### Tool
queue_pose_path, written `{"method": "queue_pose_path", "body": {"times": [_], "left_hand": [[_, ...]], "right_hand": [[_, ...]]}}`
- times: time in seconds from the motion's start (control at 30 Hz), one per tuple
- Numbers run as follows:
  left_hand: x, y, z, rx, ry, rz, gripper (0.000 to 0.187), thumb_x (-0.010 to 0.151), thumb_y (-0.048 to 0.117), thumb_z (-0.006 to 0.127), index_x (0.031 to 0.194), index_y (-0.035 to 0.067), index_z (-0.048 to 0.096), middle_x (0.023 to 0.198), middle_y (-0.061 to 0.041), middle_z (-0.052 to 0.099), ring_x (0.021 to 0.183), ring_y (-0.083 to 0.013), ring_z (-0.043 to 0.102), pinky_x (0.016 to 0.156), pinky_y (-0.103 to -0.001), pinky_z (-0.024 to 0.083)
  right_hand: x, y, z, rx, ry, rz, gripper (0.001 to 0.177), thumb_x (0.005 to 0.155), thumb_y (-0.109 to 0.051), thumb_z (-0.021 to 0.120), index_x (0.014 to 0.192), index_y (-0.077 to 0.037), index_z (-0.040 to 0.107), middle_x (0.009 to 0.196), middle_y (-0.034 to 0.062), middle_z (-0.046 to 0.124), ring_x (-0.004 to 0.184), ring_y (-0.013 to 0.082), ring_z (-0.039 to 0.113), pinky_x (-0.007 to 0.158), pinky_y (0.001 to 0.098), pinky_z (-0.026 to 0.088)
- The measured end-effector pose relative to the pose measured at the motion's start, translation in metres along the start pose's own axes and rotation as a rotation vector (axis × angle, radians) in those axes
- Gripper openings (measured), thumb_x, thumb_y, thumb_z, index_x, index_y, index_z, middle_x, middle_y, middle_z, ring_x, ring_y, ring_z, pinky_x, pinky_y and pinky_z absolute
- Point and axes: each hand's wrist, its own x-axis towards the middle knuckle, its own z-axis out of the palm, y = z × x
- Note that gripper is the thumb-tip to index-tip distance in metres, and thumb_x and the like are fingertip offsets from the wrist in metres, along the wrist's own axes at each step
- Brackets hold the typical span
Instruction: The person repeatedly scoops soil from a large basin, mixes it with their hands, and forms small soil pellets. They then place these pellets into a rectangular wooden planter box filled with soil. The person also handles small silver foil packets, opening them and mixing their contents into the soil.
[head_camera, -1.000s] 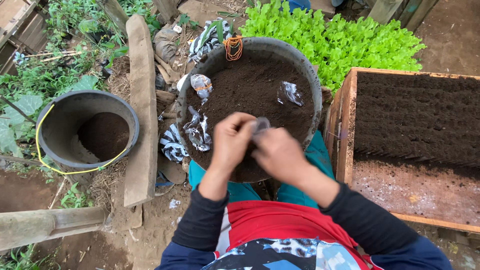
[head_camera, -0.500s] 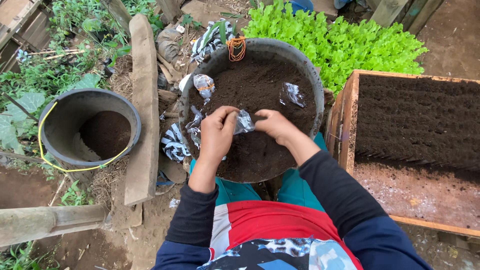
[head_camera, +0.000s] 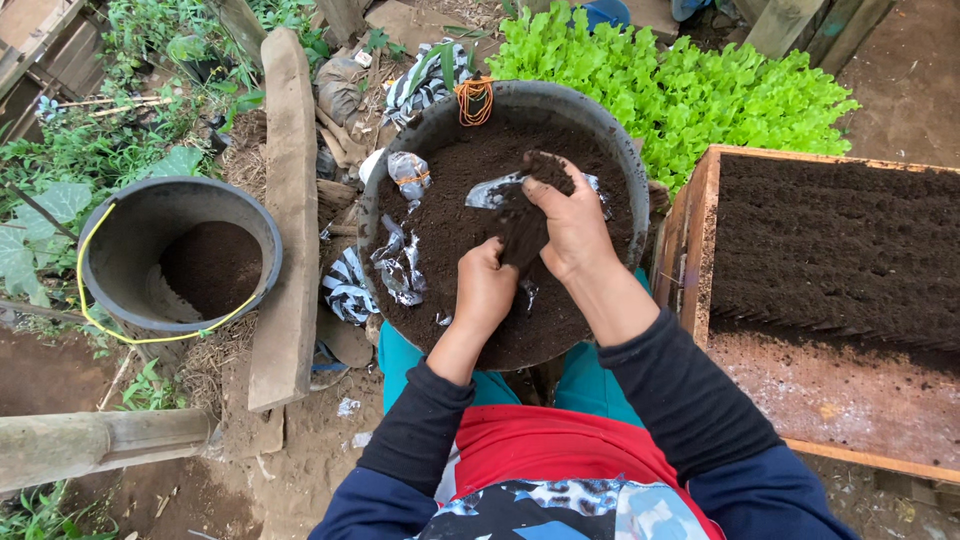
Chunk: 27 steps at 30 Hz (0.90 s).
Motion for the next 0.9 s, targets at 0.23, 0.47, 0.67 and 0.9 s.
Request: {"method": "queue_pose_path", "body": {"times": [0.23,0.47,0.67,0.9], "left_hand": [[-0.001,0.009,0.004,-0.11,0.018,-0.033,0.032,0.073,-0.006,0.046,0.092,0.004,0.07,0.056,-0.009,0.061,0.056,-0.0158,0.06,0.058,-0.032,0.05],[-0.001,0.021,0.003,-0.238,0.052,0.028,0.031,0.076,-0.006,0.048,0.091,0.009,0.071,0.06,-0.008,0.061,0.062,-0.0115,0.057,0.061,-0.028,0.049],[-0.007,0.046,-0.012,0.026,0.036,0.126,0.031,0.08,-0.008,0.042,0.097,0.003,0.066,0.084,-0.022,0.066,0.087,-0.0368,0.063,0.078,-0.046,0.05],[0.015,0.028,0.002,-0.93,0.147,-0.471,0.04,0.098,0.03,0.042,0.072,0.002,0.053,0.05,-0.006,0.038,0.035,-0.0146,0.041,0.03,-0.023,0.032]], "right_hand": [[-0.018,-0.003,-0.007,-0.121,-0.048,-0.024,0.026,0.078,0.002,0.058,0.103,-0.003,0.063,0.087,0.0092,0.064,0.081,0.0179,0.063,0.069,0.0339,0.057],[-0.045,-0.021,-0.04,-1.391,-0.365,-0.567,0.018,0.075,-0.009,0.054,0.075,-0.022,0.067,0.076,-0.0029,0.061,0.08,0.0198,0.06,0.073,0.0337,0.049],[-0.045,-0.033,-0.044,-1.596,-0.587,-0.34,0.01,0.081,-0.017,0.06,0.09,-0.016,0.066,0.076,0.0036,0.067,0.08,0.0248,0.064,0.068,0.0361,0.052],[-0.036,-0.068,-0.029,-1.619,-0.471,-0.036,0.031,0.083,-0.025,0.063,0.112,-0.017,0.061,0.093,0.0131,0.069,0.094,0.0364,0.063,0.082,0.0511,0.048]]}}
